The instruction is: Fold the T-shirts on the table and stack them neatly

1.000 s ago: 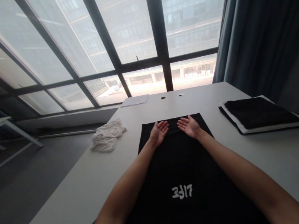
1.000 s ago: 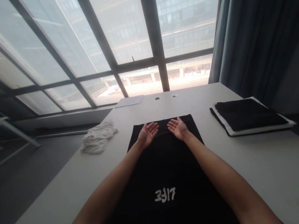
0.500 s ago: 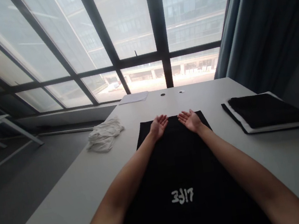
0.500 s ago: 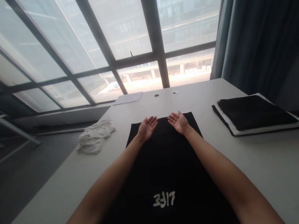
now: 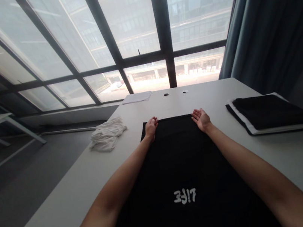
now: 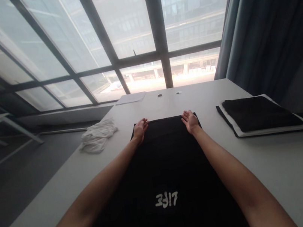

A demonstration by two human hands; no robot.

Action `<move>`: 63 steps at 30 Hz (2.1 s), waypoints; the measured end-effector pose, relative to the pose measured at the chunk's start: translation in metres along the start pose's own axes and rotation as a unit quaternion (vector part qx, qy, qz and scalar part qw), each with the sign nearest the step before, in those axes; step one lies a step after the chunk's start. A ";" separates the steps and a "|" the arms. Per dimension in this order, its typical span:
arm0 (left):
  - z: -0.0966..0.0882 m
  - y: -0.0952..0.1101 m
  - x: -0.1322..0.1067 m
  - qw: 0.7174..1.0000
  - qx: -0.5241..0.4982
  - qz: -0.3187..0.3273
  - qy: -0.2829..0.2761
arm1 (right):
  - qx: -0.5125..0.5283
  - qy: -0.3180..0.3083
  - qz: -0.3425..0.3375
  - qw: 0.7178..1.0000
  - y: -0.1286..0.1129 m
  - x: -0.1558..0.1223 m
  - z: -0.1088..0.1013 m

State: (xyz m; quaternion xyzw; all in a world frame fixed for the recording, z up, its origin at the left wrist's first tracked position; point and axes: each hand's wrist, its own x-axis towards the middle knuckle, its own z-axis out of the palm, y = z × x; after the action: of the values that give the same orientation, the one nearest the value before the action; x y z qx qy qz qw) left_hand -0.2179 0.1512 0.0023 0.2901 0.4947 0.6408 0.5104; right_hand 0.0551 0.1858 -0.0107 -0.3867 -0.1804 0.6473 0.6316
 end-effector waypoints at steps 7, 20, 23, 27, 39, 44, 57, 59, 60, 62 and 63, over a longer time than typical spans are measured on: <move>0.015 -0.046 -0.069 0.939 0.203 0.093 -0.260 | -0.053 -0.096 0.091 0.990 0.061 -0.036 0.030; -0.025 -0.034 -0.083 0.889 0.352 0.155 -0.250 | -0.021 -0.063 0.027 0.997 0.042 -0.031 0.010; -0.048 -0.024 -0.084 0.913 0.329 0.124 -0.208 | -0.010 -0.078 0.035 0.996 0.040 -0.032 0.006; -0.088 -0.010 -0.080 0.906 0.369 0.115 -0.175 | 0.000 -0.090 0.045 0.995 0.037 -0.032 0.003; 0.006 -0.030 -0.094 0.932 0.232 0.083 -0.266 | 0.011 -0.109 0.048 0.993 0.036 -0.034 0.001; 0.006 -0.036 -0.065 0.943 0.244 0.048 -0.222 | 0.012 -0.100 0.045 0.994 0.038 -0.034 0.002; -0.003 -0.035 -0.023 0.938 0.279 0.130 -0.158 | 0.000 -0.125 0.112 0.986 0.064 -0.038 0.048; 0.008 -0.043 -0.024 0.936 0.280 0.129 -0.172 | -0.010 -0.130 0.133 0.983 0.070 -0.036 0.053; 0.008 -0.044 -0.023 0.933 0.286 0.128 -0.175 | -0.014 -0.128 0.143 0.981 0.067 -0.033 0.050; -0.002 -0.038 -0.017 0.933 0.290 0.117 -0.176 | -0.020 -0.119 0.151 0.981 0.049 -0.020 0.034; -0.011 -0.032 -0.013 0.937 0.287 0.108 -0.168 | -0.022 -0.109 0.148 0.983 0.034 -0.011 0.023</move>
State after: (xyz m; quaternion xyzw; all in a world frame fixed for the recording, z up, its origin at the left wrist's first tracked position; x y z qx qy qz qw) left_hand -0.2116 0.1346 -0.0297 0.5799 0.5302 0.4646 0.4084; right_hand 0.0142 0.1768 -0.0180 -0.3500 -0.2033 0.7679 0.4964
